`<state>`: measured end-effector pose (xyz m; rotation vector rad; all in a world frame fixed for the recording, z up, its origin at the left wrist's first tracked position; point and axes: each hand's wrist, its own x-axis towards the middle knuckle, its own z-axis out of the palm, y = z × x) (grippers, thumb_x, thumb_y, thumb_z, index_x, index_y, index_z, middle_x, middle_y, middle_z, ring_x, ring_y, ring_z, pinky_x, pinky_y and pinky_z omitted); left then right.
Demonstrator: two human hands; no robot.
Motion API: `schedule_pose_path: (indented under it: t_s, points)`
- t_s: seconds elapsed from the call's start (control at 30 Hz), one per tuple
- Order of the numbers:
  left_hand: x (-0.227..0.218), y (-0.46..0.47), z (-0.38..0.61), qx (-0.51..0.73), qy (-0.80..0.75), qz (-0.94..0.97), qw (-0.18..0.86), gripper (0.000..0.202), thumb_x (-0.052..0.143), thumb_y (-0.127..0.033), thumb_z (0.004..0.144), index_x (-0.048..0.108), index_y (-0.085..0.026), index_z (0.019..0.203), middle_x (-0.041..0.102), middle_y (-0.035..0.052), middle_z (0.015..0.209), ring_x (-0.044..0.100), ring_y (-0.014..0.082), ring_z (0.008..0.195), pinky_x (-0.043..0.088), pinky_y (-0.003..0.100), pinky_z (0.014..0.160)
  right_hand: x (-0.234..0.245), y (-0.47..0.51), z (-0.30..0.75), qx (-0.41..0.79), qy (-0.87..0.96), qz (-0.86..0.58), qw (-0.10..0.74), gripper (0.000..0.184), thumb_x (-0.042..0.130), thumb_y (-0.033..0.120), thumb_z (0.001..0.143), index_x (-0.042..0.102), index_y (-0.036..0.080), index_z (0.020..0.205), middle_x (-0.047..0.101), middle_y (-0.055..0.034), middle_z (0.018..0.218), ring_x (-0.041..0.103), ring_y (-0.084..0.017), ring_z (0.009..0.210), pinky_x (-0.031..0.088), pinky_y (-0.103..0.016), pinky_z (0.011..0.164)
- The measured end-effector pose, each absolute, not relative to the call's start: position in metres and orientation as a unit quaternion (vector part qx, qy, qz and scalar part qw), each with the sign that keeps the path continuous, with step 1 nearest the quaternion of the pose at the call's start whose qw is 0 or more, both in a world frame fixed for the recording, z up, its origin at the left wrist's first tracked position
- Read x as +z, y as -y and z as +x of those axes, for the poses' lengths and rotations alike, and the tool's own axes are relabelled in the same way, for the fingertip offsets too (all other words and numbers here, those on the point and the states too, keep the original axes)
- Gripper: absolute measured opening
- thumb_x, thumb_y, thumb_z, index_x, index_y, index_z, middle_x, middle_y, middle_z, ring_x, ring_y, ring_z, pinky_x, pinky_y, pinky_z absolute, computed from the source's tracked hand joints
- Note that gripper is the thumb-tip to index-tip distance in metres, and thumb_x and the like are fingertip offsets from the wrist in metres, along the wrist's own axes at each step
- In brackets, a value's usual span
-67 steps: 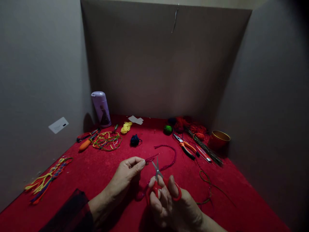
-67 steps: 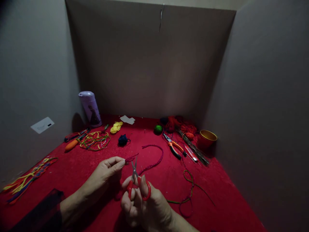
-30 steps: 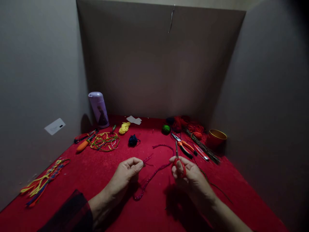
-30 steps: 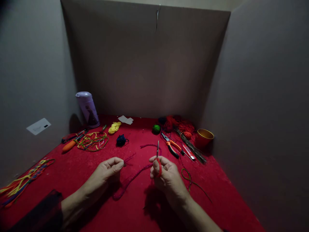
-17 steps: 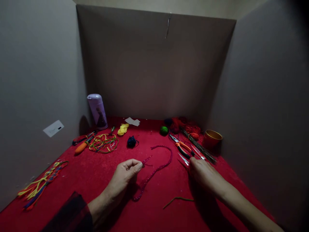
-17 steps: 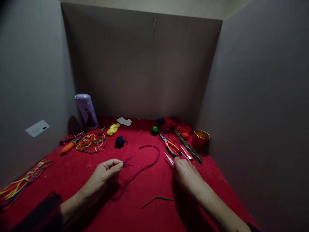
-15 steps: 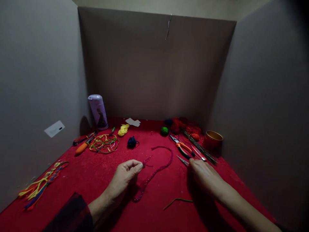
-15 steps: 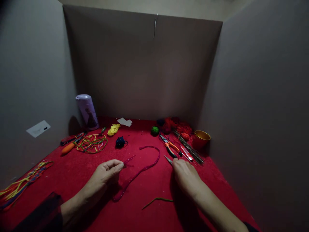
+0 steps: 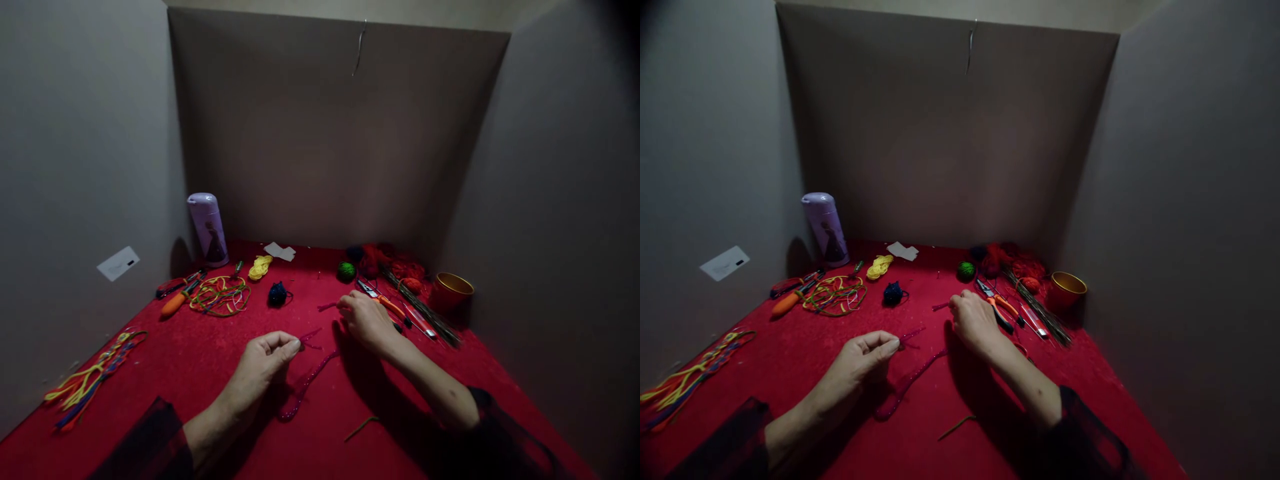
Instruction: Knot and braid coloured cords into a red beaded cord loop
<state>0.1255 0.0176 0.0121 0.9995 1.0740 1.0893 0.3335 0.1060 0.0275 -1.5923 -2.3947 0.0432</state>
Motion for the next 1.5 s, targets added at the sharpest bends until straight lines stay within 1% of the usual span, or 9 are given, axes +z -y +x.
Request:
schedule_pose_path:
  t_s: [0.13, 0.4, 0.5, 0.7, 0.8, 0.9, 1.13, 1.33, 1.5]
  points:
    - [0.014, -0.016, 0.126, 0.462, -0.468, 0.44, 0.611, 0.034, 0.067, -0.045, 0.07, 0.054, -0.013, 0.072, 0.032, -0.0086, 0.049, 0.02, 0.0038, 0.044, 0.012, 0.02, 0.043, 0.019, -0.139, 0.322, 0.039, 0.845, -0.516, 0.132, 0.024, 0.052, 0.021, 0.083, 0.065, 0.021, 0.103, 0.057, -0.0081, 0.098, 0.051, -0.019, 0.093, 0.032, -0.026, 0.071]
    - [0.015, -0.017, 0.127, 0.45, -0.469, 0.455, 0.608, 0.033, 0.068, -0.045, 0.068, 0.058, -0.013, 0.072, 0.032, -0.0081, 0.049, 0.02, 0.0044, 0.044, 0.012, 0.02, 0.043, 0.01, -0.16, 0.313, -0.004, 0.855, -0.516, 0.061, 0.012, 0.05, 0.011, 0.077, 0.062, 0.012, 0.076, 0.059, -0.0121, 0.09, 0.051, -0.02, 0.084, 0.032, -0.028, 0.07]
    - [0.017, -0.015, 0.129, 0.438, -0.473, 0.479, 0.596, 0.033, 0.067, -0.044, 0.069, 0.058, -0.013, 0.07, 0.037, -0.0067, 0.051, 0.025, 0.0047, 0.046, 0.016, 0.02, 0.044, 0.012, -0.155, 0.311, 0.051, 0.852, -0.503, 0.138, 0.009, 0.048, 0.009, 0.077, 0.055, 0.012, 0.073, 0.059, -0.0112, 0.084, 0.052, -0.017, 0.078, 0.033, -0.027, 0.067]
    - [0.018, -0.011, 0.132, 0.382, -0.496, 0.541, 0.562, 0.025, 0.062, -0.038, 0.073, 0.062, -0.014, 0.068, 0.046, -0.0031, 0.052, 0.037, 0.0078, 0.046, 0.026, 0.021, 0.047, 0.027, -0.128, 0.298, 0.421, 0.722, -0.411, 0.365, 0.013, 0.04, 0.028, 0.086, 0.04, 0.019, 0.076, 0.051, 0.0029, 0.057, 0.039, -0.009, 0.045, 0.029, -0.022, 0.047]
    - [0.015, -0.012, 0.131, 0.386, -0.498, 0.613, 0.477, 0.015, 0.066, -0.03, 0.07, 0.068, -0.016, 0.067, 0.057, 0.0025, 0.062, 0.05, 0.0138, 0.063, 0.037, 0.026, 0.062, 0.026, -0.113, 0.295, 0.451, 0.695, -0.388, 0.403, 0.014, 0.043, 0.03, 0.084, 0.041, 0.019, 0.076, 0.048, 0.005, 0.055, 0.033, -0.007, 0.042, 0.026, -0.021, 0.045]
    - [0.013, -0.017, 0.129, 0.406, -0.482, 0.651, 0.423, 0.015, 0.075, -0.024, 0.061, 0.073, -0.018, 0.075, 0.063, 0.006, 0.08, 0.053, 0.0186, 0.083, 0.037, 0.031, 0.08, 0.021, -0.105, 0.291, 0.432, 0.693, -0.394, 0.421, 0.013, 0.045, 0.028, 0.083, 0.042, 0.019, 0.075, 0.049, 0.004, 0.056, 0.035, -0.007, 0.044, 0.027, -0.022, 0.046]
    - [0.026, -0.043, 0.132, 0.541, -0.489, 0.458, 0.509, 0.05, 0.075, -0.036, 0.062, 0.063, -0.008, 0.102, 0.061, 0.0049, 0.076, 0.049, 0.0097, 0.06, 0.038, 0.024, 0.059, 0.011, -0.092, 0.275, 0.436, 0.724, -0.344, 0.41, 0.012, 0.044, 0.025, 0.083, 0.043, 0.019, 0.073, 0.048, 0.0032, 0.058, 0.04, -0.01, 0.052, 0.032, -0.023, 0.052]
    - [0.025, -0.055, 0.134, 0.594, -0.473, 0.44, 0.48, 0.027, 0.077, -0.033, 0.058, 0.066, -0.009, 0.067, 0.06, 0.002, 0.059, 0.05, 0.0092, 0.055, 0.038, 0.022, 0.056, -0.004, -0.086, 0.265, 0.459, 0.72, -0.346, 0.389, 0.011, 0.044, 0.026, 0.083, 0.043, 0.019, 0.075, 0.049, 0.003, 0.058, 0.043, -0.011, 0.053, 0.034, -0.023, 0.052]
    - [0.013, -0.056, 0.13, 0.595, -0.491, 0.419, 0.479, 0.027, 0.077, -0.035, 0.056, 0.066, -0.011, 0.063, 0.059, 0.0007, 0.053, 0.048, 0.0088, 0.049, 0.035, 0.021, 0.051, -0.011, -0.088, 0.264, 0.486, 0.709, -0.354, 0.368, 0.011, 0.045, 0.029, 0.084, 0.047, 0.019, 0.085, 0.05, 0.0041, 0.056, 0.043, -0.011, 0.05, 0.033, -0.022, 0.049]
